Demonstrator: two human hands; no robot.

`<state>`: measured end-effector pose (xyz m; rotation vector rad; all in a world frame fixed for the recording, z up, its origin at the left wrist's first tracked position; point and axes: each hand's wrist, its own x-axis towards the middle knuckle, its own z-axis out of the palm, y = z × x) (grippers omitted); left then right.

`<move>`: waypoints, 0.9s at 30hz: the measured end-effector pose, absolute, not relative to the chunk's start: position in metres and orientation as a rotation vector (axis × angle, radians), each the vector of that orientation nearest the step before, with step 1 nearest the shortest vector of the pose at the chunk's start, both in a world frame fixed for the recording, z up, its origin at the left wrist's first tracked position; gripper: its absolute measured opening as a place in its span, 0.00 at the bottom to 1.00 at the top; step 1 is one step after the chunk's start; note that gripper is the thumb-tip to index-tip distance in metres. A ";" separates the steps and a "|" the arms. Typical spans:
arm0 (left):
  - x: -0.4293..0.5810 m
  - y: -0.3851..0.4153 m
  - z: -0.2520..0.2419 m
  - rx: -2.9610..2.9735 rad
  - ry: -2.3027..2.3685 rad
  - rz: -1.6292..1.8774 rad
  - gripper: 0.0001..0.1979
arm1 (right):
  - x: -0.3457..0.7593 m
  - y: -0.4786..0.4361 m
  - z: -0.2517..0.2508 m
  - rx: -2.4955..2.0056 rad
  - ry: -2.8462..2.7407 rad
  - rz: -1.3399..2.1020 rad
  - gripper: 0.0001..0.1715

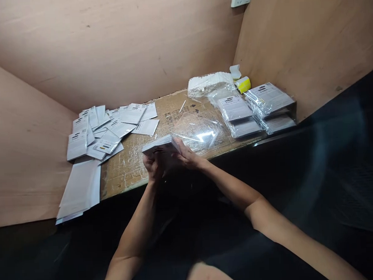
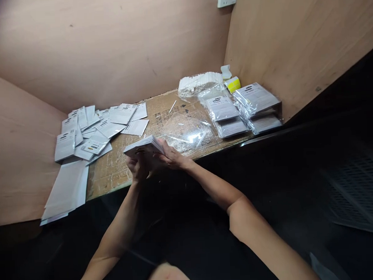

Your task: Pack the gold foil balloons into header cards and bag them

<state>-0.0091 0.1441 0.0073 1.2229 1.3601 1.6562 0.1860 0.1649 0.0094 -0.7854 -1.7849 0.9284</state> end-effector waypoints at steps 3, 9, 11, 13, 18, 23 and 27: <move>0.024 0.135 0.017 1.323 1.147 1.479 0.33 | 0.226 0.122 -0.003 -0.990 -1.631 0.877 0.35; 0.093 0.165 0.030 2.169 0.656 0.619 0.66 | 0.332 0.042 -0.015 -1.220 -0.822 0.784 0.30; 0.099 0.170 0.020 2.471 0.749 0.449 0.65 | 0.351 0.027 -0.019 -1.200 -0.604 0.882 0.31; 0.092 0.163 0.007 2.643 0.809 0.400 0.48 | 0.357 0.016 -0.022 -1.200 -0.500 1.002 0.31; 0.044 0.126 -0.012 2.534 0.752 0.636 0.17 | 0.334 0.015 -0.029 -1.267 -0.625 1.217 0.33; 0.011 0.076 -0.021 2.031 0.908 0.861 0.14 | 0.317 0.030 -0.026 -1.260 -0.707 1.284 0.36; 0.023 0.023 -0.026 1.110 1.276 1.243 0.22 | 0.315 0.030 -0.018 -1.238 -0.762 1.302 0.35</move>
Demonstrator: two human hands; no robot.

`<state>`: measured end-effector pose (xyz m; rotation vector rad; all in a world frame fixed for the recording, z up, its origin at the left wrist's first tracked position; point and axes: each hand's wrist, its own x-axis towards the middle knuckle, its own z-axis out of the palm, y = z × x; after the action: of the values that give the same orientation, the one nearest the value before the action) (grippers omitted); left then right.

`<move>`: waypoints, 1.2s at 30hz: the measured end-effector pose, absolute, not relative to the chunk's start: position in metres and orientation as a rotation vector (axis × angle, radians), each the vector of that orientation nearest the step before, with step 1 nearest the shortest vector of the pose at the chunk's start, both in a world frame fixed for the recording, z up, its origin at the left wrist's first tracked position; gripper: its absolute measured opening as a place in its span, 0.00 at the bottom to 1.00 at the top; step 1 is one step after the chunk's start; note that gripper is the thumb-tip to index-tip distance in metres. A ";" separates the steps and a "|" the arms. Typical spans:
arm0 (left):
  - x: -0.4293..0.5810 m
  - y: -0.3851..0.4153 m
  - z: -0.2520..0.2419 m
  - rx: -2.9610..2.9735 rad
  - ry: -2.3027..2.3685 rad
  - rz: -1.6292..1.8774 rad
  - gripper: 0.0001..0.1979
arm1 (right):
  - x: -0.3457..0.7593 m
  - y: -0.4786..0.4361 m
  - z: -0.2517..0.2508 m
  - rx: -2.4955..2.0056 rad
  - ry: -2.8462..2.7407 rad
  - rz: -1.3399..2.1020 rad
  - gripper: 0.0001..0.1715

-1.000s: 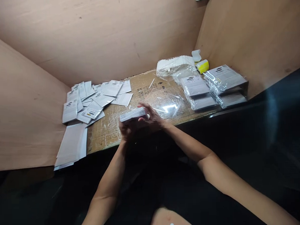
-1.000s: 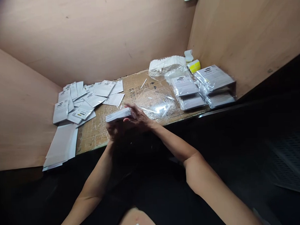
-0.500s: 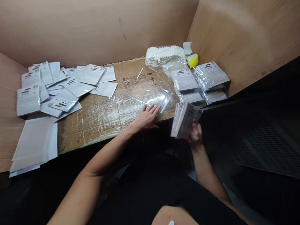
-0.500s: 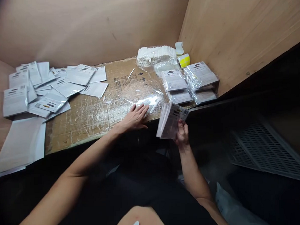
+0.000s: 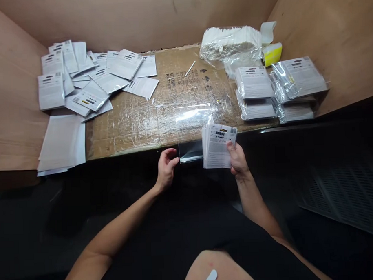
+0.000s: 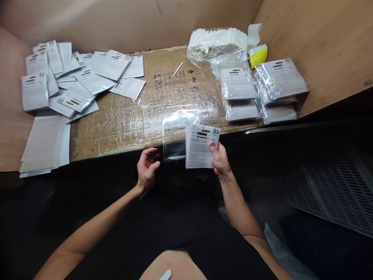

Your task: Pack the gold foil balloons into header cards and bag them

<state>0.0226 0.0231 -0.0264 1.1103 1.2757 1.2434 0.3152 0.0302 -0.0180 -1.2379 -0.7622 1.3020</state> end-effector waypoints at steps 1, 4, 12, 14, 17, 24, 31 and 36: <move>0.030 0.015 -0.025 0.842 1.262 1.214 0.22 | 0.314 0.029 -0.017 -1.234 -0.771 1.305 0.35; 0.056 0.013 -0.017 0.394 1.079 0.978 0.21 | 0.310 0.026 -0.015 -1.237 -0.765 1.314 0.34; 0.095 0.044 -0.017 0.336 1.171 1.113 0.17 | 0.345 0.009 -0.003 -1.312 -0.791 1.332 0.35; 0.099 0.047 -0.020 0.326 1.178 1.136 0.17 | 0.352 0.001 0.002 -1.289 -0.867 1.510 0.35; 0.105 0.049 -0.019 0.313 1.187 1.124 0.19 | 0.345 -0.003 0.006 -1.169 -0.997 1.845 0.36; 0.097 0.050 -0.003 0.514 1.134 0.960 0.29 | 0.317 0.027 0.004 -0.937 -1.114 2.221 0.35; 0.073 0.048 0.000 0.775 1.127 0.890 0.32 | 0.327 0.035 0.010 -1.040 -1.114 2.091 0.35; 0.060 0.040 0.000 0.725 1.106 0.853 0.27 | 0.329 0.032 0.010 -1.193 -1.150 1.848 0.32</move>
<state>0.0602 0.0397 0.0002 0.7254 1.1060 0.8529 0.3287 0.0316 0.0104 -1.1925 -1.1496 1.8484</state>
